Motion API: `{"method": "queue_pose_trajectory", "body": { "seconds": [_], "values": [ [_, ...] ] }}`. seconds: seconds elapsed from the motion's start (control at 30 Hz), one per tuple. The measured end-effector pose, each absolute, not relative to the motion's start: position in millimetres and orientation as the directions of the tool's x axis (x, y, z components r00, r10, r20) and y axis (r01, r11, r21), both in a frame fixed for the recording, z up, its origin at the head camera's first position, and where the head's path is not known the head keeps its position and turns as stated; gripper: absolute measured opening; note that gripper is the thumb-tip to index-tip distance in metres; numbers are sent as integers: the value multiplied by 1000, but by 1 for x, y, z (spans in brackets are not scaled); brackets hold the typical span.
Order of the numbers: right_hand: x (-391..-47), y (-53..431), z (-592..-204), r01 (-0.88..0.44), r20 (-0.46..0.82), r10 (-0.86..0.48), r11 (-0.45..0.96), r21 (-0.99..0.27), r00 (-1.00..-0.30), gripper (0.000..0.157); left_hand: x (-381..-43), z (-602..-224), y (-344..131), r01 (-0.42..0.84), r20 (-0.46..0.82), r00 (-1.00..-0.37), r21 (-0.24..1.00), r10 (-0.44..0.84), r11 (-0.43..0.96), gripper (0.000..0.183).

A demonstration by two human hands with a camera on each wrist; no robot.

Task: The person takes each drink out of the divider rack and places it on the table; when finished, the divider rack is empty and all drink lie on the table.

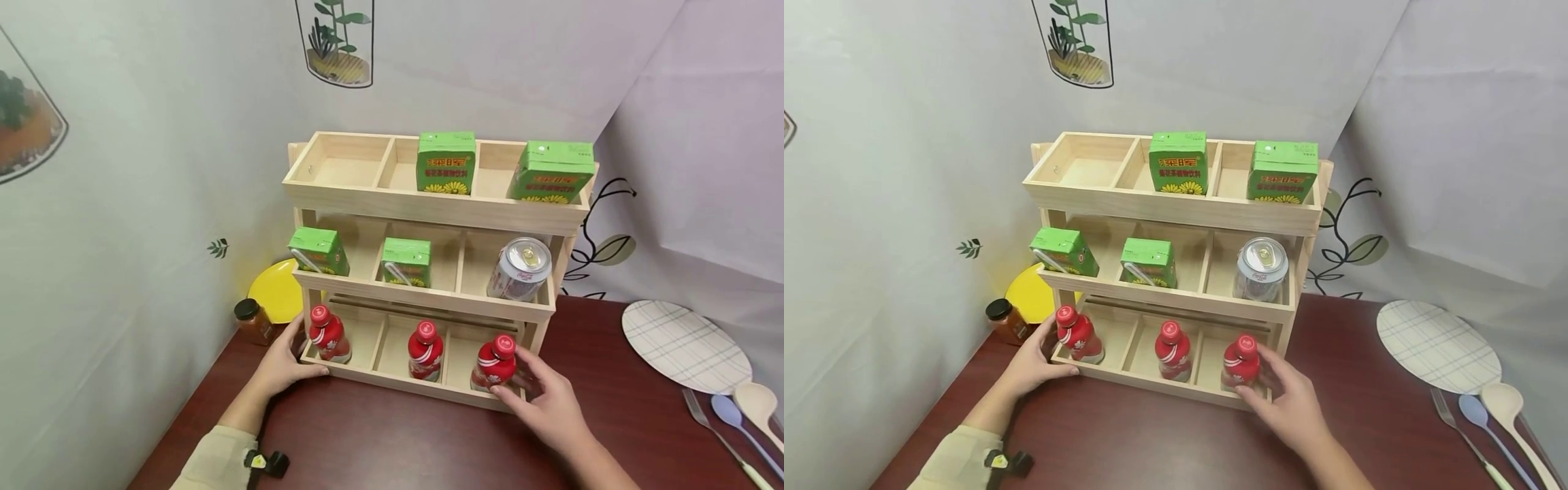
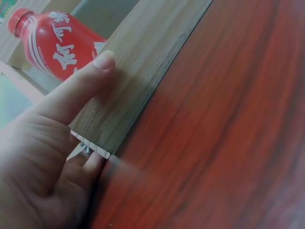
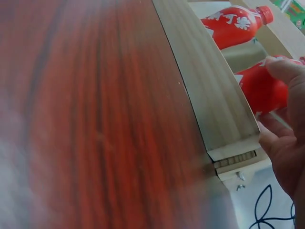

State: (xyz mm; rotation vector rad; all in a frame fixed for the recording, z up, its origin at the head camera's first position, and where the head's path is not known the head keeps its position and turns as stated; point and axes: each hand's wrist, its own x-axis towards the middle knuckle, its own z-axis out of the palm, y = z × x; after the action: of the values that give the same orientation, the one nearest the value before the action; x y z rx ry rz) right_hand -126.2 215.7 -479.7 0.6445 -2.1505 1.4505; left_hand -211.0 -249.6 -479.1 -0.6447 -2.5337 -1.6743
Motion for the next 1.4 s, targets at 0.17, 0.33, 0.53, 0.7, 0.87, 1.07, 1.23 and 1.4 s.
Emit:
{"method": "queue_pose_trajectory", "body": {
  "seconds": [0.17, 0.33, 0.53, 0.7, 0.87, 1.07, 1.23, 1.4],
  "values": [
    [-129, 213, -477, -642, 668, -121, 442, -626, -734, 81, -211, -483, -250, 358, 279, -924, 871, 260, 338, 112],
    [-127, 211, -470, -667, 688, -130, 425, -611, -714, 79, -210, -486, -252, 345, 266, -929, 875, 257, 339, 112],
    [-114, 208, -441, -675, 695, -135, 428, -601, -706, 76, -210, -488, -251, 358, 278, -920, 882, 275, 307, 111],
    [-110, 214, -425, -663, 682, -124, 409, -627, -721, 77, -210, -488, -252, 348, 269, -926, 882, 264, 320, 111],
    [-107, 229, -412, -648, 659, -118, 373, -664, -743, 77, -211, -488, -251, 333, 256, -931, 888, 260, 317, 112],
    [-106, 261, -411, -672, 678, -101, 297, -678, -728, 75, -210, -490, -251, 325, 249, -934, 889, 255, 322, 112],
    [-106, 296, -417, -653, 652, -68, 164, -740, -756, 74, -208, -491, -249, 316, 240, -937, 892, 252, 324, 112],
    [-104, 316, -419, -521, 547, -20, 337, -785, -837, 73, -209, -487, -251, 325, 247, -935, 886, 256, 330, 111]
  ]
}}
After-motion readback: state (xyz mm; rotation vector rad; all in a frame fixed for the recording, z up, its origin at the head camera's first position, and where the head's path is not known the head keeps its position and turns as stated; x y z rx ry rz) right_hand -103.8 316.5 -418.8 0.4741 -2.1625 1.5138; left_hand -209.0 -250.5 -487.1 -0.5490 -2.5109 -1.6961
